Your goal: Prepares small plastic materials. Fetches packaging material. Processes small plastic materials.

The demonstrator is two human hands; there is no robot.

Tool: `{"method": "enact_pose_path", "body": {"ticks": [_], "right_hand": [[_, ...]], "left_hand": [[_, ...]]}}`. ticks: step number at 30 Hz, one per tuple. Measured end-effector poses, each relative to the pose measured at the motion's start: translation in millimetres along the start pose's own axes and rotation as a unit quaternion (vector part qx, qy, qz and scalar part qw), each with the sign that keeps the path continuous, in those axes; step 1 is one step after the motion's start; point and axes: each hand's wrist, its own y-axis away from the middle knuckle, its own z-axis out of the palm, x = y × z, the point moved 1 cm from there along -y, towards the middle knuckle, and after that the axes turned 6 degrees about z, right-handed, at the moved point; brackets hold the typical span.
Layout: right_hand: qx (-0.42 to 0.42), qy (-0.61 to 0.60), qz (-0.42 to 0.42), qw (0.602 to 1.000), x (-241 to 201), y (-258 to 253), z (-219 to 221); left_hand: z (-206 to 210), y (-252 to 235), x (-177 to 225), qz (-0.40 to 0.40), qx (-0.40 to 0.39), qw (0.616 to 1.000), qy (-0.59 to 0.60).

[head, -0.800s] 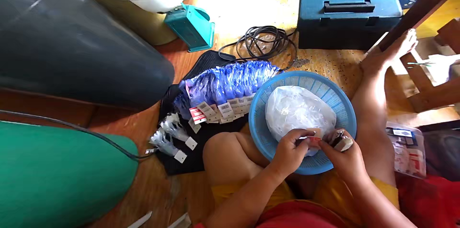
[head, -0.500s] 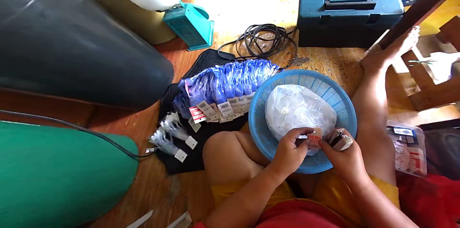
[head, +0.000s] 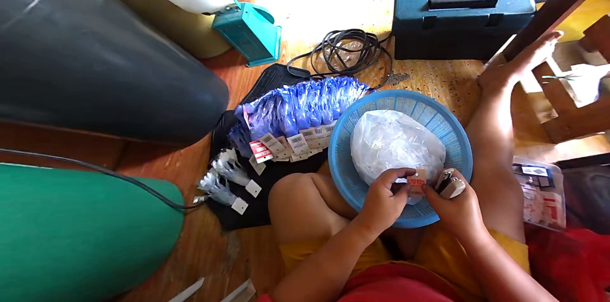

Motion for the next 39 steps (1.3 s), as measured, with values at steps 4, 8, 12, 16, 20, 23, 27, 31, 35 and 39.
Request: {"method": "enact_pose_path", "body": {"ticks": [4, 8, 12, 16, 20, 23, 27, 31, 35, 39], "right_hand": [[0.003, -0.003, -0.009, 1.0, 1, 1, 1], [0.005, 0.0, -0.018, 1.0, 1, 1, 2], [0.017, -0.001, 0.001, 1.0, 1, 1, 3], [-0.002, -0.035, 0.08, 0.996, 3, -2, 0], [-0.018, -0.115, 0.094, 0.989, 2, -3, -1], [-0.031, -0.142, 0.088, 0.985, 4, -4, 0], [-0.074, -0.163, 0.125, 0.976, 4, -6, -3], [-0.101, -0.157, 0.146, 0.972, 5, -8, -7], [-0.169, -0.062, 0.154, 0.972, 9, -8, -9], [-0.182, -0.046, 0.161, 0.969, 10, -6, -5]], "left_hand": [[0, 0, -1, 0.006, 0.0, 1.0, 0.006], [1, 1, -1, 0.013, 0.001, 1.0, 0.012], [1, 2, -2, 0.03, 0.004, 1.0, 0.004], [0, 1, -4, 0.051, 0.011, 0.999, 0.012], [-3, -2, -5, 0.003, -0.029, 0.999, 0.037], [-6, -2, -10, -0.034, -0.065, 0.997, 0.002], [-5, -2, -17, -0.029, -0.034, 0.999, -0.004], [-6, -3, -22, -0.032, -0.002, 0.999, 0.01], [-5, -3, -23, -0.032, 0.007, 0.999, 0.028], [-6, -3, -24, -0.02, -0.004, 1.0, 0.012]]}}
